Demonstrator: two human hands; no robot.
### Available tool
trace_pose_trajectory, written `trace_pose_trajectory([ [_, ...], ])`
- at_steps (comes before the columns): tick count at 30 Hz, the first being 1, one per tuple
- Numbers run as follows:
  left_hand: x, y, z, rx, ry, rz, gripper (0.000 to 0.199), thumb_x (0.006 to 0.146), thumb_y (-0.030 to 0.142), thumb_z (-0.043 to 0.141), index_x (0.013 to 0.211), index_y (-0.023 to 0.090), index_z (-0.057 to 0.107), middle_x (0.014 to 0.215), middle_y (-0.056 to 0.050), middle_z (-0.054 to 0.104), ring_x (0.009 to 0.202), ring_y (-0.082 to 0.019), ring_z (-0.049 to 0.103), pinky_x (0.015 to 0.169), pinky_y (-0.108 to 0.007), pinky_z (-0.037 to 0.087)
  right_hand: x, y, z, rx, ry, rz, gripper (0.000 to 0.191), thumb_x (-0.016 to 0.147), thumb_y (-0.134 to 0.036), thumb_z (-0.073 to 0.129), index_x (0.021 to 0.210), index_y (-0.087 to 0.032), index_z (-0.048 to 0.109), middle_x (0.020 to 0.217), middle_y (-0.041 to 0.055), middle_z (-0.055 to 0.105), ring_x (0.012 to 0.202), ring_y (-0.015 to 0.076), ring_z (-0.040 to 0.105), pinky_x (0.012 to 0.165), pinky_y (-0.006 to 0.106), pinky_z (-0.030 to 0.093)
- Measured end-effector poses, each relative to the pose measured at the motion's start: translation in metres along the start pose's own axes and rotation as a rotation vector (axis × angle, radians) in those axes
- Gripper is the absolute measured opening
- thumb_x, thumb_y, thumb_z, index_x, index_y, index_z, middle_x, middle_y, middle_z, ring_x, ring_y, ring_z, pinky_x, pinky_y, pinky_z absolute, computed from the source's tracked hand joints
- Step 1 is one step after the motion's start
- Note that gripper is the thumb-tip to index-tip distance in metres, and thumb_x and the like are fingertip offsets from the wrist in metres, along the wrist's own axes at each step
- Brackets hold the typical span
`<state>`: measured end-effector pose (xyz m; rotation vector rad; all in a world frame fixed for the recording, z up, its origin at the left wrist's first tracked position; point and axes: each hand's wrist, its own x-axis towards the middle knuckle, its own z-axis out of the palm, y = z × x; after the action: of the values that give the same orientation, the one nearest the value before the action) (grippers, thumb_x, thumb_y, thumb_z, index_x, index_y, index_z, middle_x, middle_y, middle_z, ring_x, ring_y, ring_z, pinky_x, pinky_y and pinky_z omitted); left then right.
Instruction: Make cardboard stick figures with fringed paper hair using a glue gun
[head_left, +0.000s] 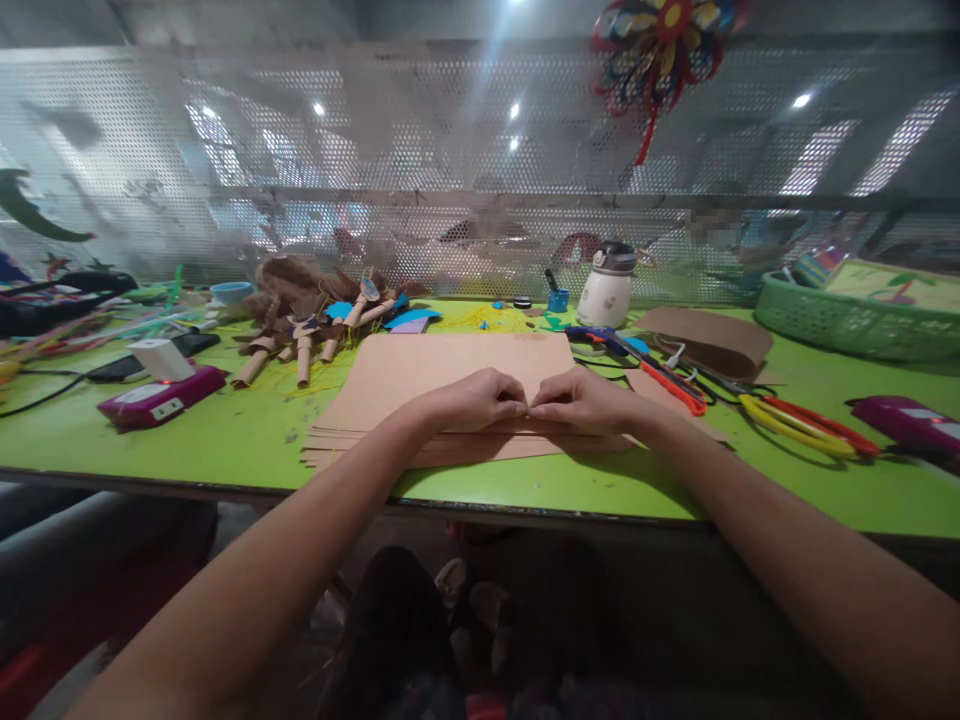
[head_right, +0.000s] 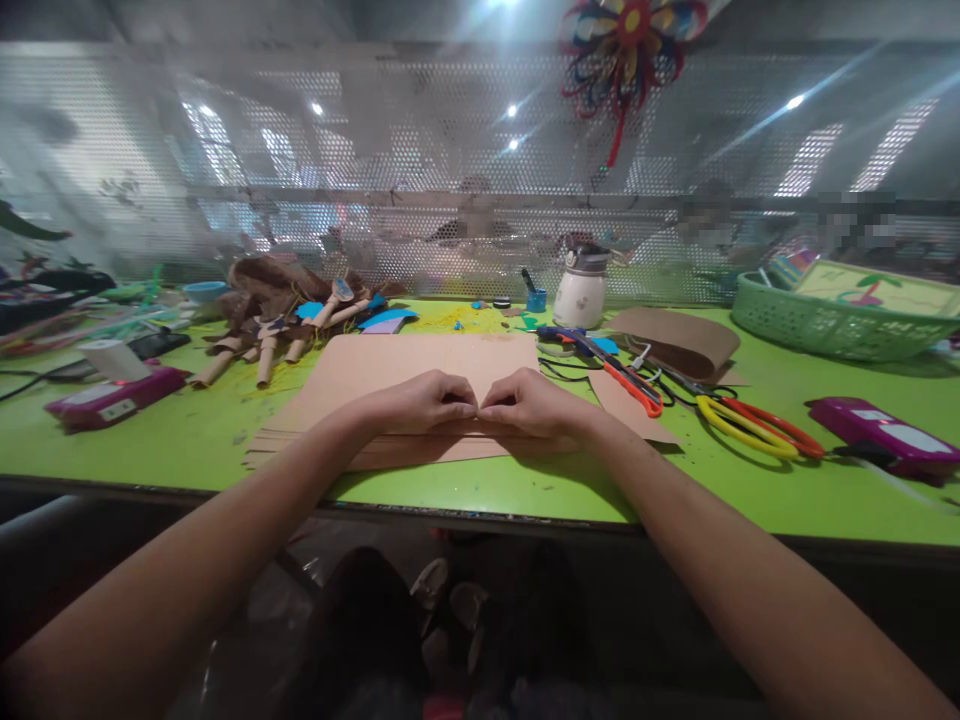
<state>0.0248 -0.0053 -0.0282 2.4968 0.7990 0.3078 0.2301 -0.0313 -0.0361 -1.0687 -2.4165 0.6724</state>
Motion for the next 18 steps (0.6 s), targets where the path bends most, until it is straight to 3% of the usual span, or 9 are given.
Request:
trace_pose_trajectory([
  [8, -0.005, 0.005, -0.004, -0.030, -0.033, 0.011, 0.027, 0.082, 0.033, 0.046, 0.077, 0.012, 0.062, 0.069, 0.000, 0.056, 0.063, -0.011, 0.044, 0.057, -0.022, 0.032, -0.004, 0.000, -0.004, 0.009, -0.011, 0.063, 0.040, 0.079, -0.049, 0.051, 0.068, -0.012, 0.064, 0.057, -0.0016, 0.052, 0.054, 0.0096, 0.042, 0.050, 0.022, 0.031],
  [12, -0.007, 0.006, -0.006, 0.011, -0.012, -0.032, 0.033, 0.083, 0.040, 0.044, 0.071, 0.013, 0.058, 0.065, 0.001, 0.052, 0.060, -0.011, 0.041, 0.054, -0.022, 0.028, -0.007, 0.002, -0.008, 0.032, 0.002, 0.097, 0.039, 0.076, -0.049, 0.055, 0.064, -0.013, 0.061, 0.055, -0.0020, 0.051, 0.053, 0.0092, 0.040, 0.049, 0.022, 0.030],
  [18, -0.010, 0.003, -0.010, 0.020, -0.045, -0.013, 0.034, 0.083, 0.043, 0.044, 0.078, 0.014, 0.061, 0.069, 0.000, 0.056, 0.063, -0.011, 0.045, 0.056, -0.022, 0.031, -0.008, 0.004, -0.011, 0.041, -0.053, 0.127, 0.040, 0.077, -0.050, 0.054, 0.064, -0.013, 0.060, 0.054, -0.0023, 0.048, 0.051, 0.0086, 0.038, 0.047, 0.021, 0.030],
])
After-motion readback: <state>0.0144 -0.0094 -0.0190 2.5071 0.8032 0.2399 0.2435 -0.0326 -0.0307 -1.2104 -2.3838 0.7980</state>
